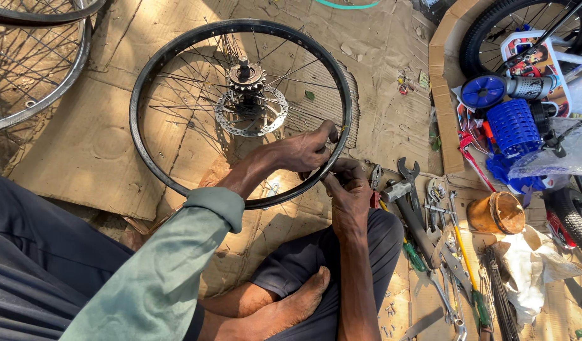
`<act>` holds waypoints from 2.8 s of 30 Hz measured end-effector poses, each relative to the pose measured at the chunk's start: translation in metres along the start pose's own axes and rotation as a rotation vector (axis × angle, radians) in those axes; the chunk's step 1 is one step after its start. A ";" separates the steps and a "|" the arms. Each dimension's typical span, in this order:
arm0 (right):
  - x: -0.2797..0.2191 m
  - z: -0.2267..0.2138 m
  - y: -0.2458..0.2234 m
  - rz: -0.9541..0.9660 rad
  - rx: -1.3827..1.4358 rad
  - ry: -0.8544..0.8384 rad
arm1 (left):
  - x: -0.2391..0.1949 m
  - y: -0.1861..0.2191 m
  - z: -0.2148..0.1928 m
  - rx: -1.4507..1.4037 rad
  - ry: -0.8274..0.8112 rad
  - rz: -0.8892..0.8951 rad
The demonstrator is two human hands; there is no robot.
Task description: The person sits on the ground and adjusts the spokes of a bicycle wheel using a spoke wrench. They rotate the wheel and tighten individual spokes to true the rim.
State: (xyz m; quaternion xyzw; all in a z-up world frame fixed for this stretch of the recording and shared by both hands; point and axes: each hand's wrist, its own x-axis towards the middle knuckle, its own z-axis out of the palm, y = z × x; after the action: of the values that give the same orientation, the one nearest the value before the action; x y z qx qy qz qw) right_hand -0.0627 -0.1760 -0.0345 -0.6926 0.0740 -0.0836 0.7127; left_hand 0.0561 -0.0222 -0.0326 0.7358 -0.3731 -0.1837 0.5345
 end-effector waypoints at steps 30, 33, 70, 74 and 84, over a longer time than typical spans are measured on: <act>-0.005 0.003 0.002 -0.039 -0.190 0.028 | -0.002 0.017 -0.005 0.033 -0.031 -0.199; -0.005 0.001 0.008 -0.043 -0.232 0.019 | -0.008 0.009 -0.007 -0.162 -0.081 -0.197; 0.039 0.032 -0.036 0.216 0.002 0.298 | -0.094 -0.111 -0.111 1.059 0.556 -0.339; 0.036 0.037 -0.019 0.288 -0.071 0.295 | -0.086 -0.099 -0.093 1.195 0.777 0.003; 0.043 0.073 -0.026 0.096 0.361 0.401 | -0.072 0.001 -0.029 -0.556 0.918 -0.880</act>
State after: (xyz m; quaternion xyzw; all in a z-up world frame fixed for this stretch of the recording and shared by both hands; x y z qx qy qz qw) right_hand -0.0052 -0.1148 -0.0055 -0.5197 0.2304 -0.1972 0.7987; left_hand 0.0287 0.0501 -0.0304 0.6576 0.2849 -0.1424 0.6827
